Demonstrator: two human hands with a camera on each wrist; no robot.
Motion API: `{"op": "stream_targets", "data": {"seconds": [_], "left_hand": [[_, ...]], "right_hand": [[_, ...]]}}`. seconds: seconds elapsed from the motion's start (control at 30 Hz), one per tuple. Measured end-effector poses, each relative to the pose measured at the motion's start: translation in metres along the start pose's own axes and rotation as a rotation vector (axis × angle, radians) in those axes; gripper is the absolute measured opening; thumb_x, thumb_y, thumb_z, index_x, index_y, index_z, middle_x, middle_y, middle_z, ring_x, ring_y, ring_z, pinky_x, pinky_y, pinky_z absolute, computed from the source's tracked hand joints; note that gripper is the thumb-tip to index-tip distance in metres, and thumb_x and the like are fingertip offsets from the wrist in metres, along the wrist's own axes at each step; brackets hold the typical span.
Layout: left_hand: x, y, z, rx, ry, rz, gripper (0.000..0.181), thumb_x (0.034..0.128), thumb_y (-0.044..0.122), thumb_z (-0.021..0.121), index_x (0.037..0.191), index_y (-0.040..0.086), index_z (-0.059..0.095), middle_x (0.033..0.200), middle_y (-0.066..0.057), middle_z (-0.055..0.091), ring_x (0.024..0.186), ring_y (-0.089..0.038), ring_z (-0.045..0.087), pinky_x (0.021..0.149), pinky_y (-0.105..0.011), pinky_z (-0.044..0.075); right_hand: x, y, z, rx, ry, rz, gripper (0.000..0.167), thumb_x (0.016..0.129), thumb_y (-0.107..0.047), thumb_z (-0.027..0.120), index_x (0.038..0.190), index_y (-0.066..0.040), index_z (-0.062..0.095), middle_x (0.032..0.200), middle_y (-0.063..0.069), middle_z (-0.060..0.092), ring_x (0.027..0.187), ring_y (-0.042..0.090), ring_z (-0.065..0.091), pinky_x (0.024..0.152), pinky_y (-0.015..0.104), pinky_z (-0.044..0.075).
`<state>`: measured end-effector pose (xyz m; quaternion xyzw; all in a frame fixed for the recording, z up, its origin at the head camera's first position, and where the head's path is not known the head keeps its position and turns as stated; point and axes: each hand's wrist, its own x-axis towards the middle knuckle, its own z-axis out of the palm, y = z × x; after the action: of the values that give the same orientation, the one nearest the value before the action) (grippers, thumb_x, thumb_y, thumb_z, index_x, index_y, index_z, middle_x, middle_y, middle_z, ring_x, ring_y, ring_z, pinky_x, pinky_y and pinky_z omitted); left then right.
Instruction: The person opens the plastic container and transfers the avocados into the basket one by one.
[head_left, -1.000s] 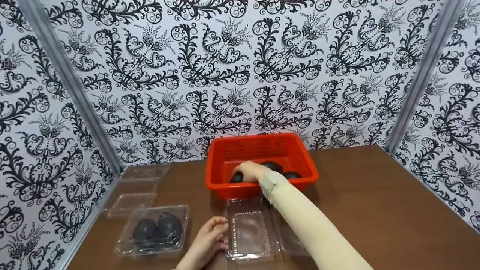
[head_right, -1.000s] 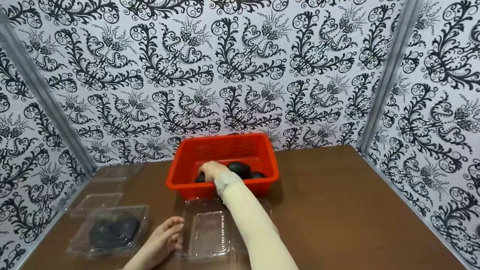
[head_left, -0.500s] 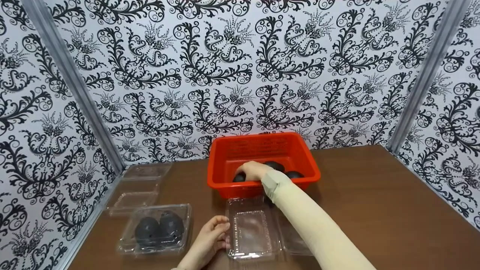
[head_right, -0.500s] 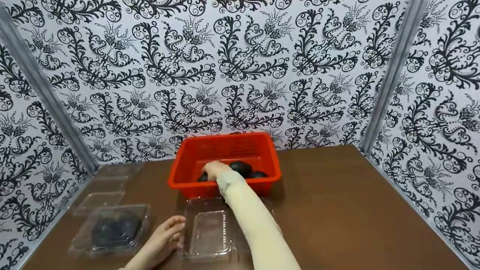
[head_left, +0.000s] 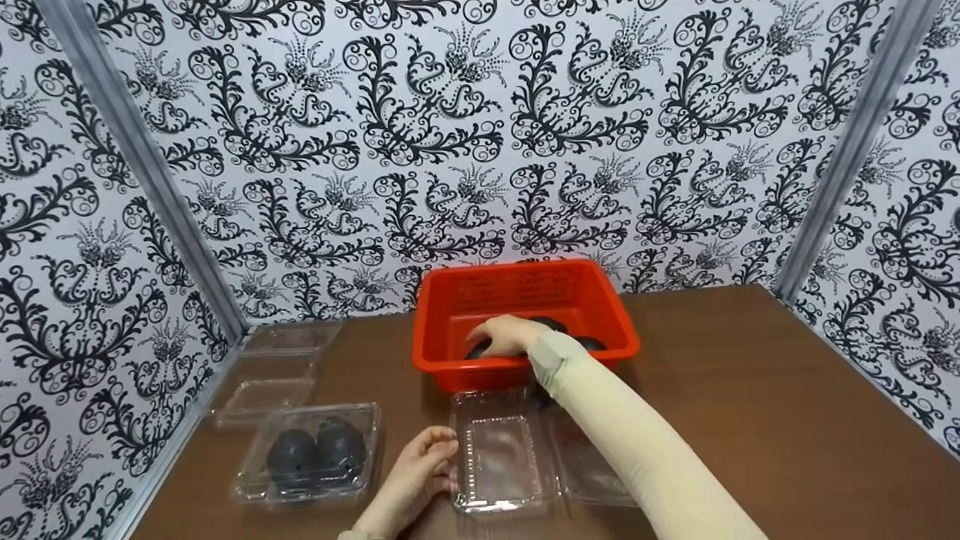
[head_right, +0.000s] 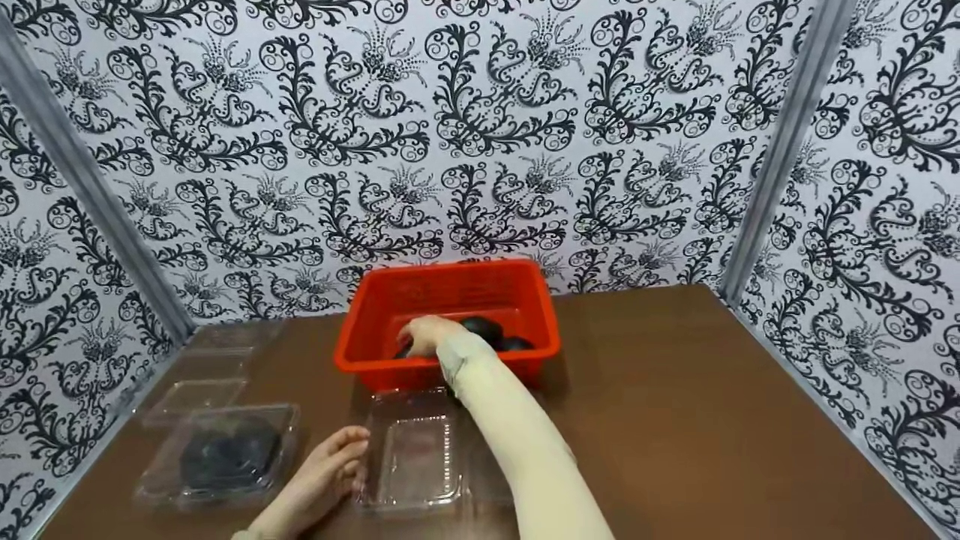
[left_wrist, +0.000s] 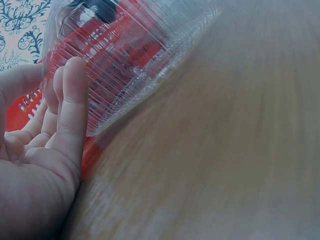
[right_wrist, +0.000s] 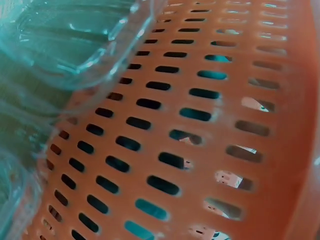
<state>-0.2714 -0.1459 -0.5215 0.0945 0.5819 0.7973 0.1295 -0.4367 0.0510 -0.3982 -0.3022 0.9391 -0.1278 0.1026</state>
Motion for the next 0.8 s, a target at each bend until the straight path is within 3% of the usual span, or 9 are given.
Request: {"op": "stream_targets", "data": {"seconds": [0.4,0.63,0.8], "left_hand": [[0.002,0.0,0.002,0.0,-0.011,-0.008,0.02,0.0949,0.009,0.057,0.111,0.001,0.048,0.083,-0.004,0.053,0.062,-0.011,0.054,0.055,-0.023,0.051],[0.001,0.003,0.0,-0.005,-0.019,-0.01,0.017,0.0953,0.008,0.056,0.11,0.003,0.049,0.08,-0.004,0.053,0.061,-0.011,0.054,0.055,-0.023,0.05],[0.0,0.003,-0.001,-0.005,-0.008,-0.014,0.016,0.0952,0.007,0.056,0.109,0.003,0.049,0.078,-0.004,0.053,0.061,-0.011,0.054,0.055,-0.023,0.05]], "right_hand": [[-0.027,0.007,-0.013,-0.003,0.122,-0.165,0.048,0.089,-0.027,0.067,0.135,-0.016,0.058,0.133,0.002,0.058,0.125,0.019,0.05,0.107,0.034,0.036],[-0.073,0.011,-0.02,0.045,0.235,-0.235,0.047,0.088,-0.028,0.069,0.132,-0.012,0.059,0.133,0.004,0.057,0.126,0.021,0.048,0.109,0.036,0.034],[-0.11,0.026,-0.014,0.0,0.339,-0.255,0.046,0.089,-0.031,0.068,0.13,-0.013,0.06,0.133,0.007,0.056,0.127,0.023,0.048,0.109,0.038,0.034]]}}
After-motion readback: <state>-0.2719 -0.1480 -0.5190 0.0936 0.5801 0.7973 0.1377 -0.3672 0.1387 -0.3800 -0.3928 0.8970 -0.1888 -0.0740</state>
